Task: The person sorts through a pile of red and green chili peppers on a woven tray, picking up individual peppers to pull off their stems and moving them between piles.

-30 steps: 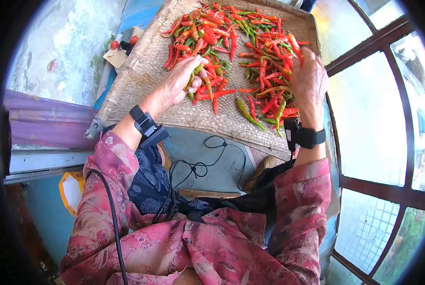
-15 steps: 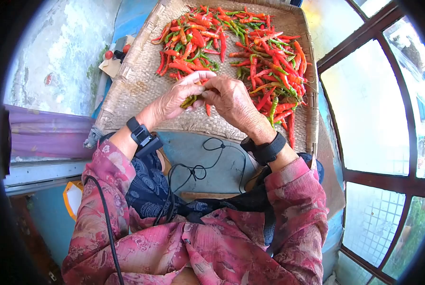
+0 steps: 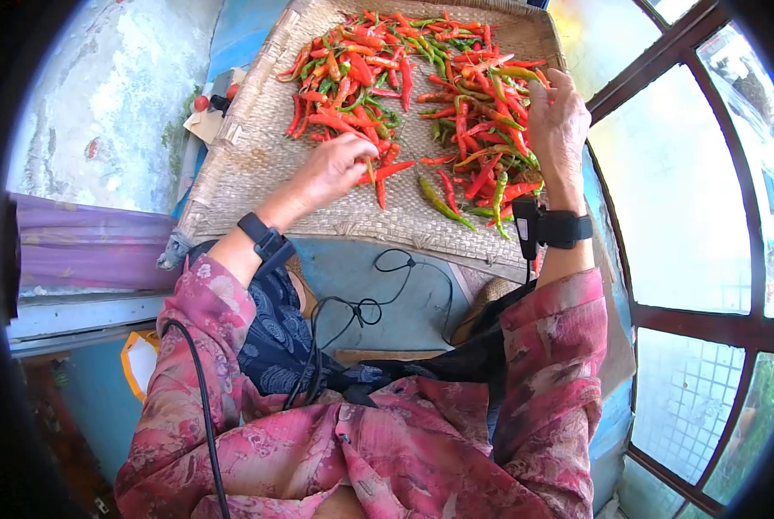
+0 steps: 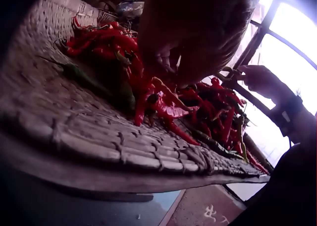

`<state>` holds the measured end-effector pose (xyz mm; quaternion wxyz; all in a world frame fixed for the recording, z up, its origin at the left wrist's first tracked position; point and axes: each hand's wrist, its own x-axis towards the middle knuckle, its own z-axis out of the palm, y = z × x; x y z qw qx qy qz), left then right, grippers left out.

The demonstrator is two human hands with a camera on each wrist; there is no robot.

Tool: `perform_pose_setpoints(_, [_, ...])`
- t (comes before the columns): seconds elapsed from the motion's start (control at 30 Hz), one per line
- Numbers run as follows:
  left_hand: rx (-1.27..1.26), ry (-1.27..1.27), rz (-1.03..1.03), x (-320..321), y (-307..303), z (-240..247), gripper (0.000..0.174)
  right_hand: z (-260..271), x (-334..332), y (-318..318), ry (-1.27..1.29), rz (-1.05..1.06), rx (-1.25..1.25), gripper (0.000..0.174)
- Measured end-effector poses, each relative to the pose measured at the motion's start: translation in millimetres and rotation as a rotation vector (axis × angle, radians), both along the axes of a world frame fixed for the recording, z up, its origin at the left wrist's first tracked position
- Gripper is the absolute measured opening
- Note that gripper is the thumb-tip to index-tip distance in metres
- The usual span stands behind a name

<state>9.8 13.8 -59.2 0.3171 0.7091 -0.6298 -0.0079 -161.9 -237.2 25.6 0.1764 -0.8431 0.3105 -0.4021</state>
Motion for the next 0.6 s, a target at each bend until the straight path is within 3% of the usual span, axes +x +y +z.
perform_pose_setpoints(0.07, [0.053,-0.016,0.002,-7.9,4.3,-3.6,0.03,-2.2,1.2,3.9,0.046,-0.044,-0.007,0.015])
perform_pose_setpoints(0.13, [0.218,-0.138,0.021,-11.6,5.8,-3.3,0.029,0.1,6.7,29.0,0.071,0.109,0.006,0.015])
perform_pose_setpoints(0.2, [0.185,-0.199,0.005,-10.0,3.4,-3.7,0.03,-10.6,11.4,48.2,0.081,0.381,0.036,0.013])
perform_pose_setpoints(0.3, [0.093,-0.132,0.045,-9.6,-3.3,2.4,0.028,-19.8,16.7,76.9,0.21,0.506,0.029,0.015])
perform_pose_setpoints(0.37, [-0.143,0.128,0.126,-9.3,-7.9,17.1,0.019,-29.9,18.4,87.1,0.244,0.599,0.095,0.026])
perform_pose_setpoints(0.4, [-0.139,0.125,0.12,-10.0,-7.1,24.8,0.019,-33.7,20.3,92.0,0.217,0.682,0.082,0.037])
perform_pose_setpoints(0.47, [-0.142,0.813,0.103,-13.0,-1.8,35.4,0.015,-38.5,23.3,103.2,0.27,0.728,0.156,0.043])
perform_pose_setpoints(0.6, [-0.187,1.002,-0.011,-20.3,3.2,45.1,0.013,-34.6,25.1,117.0,0.227,0.811,0.18,0.037])
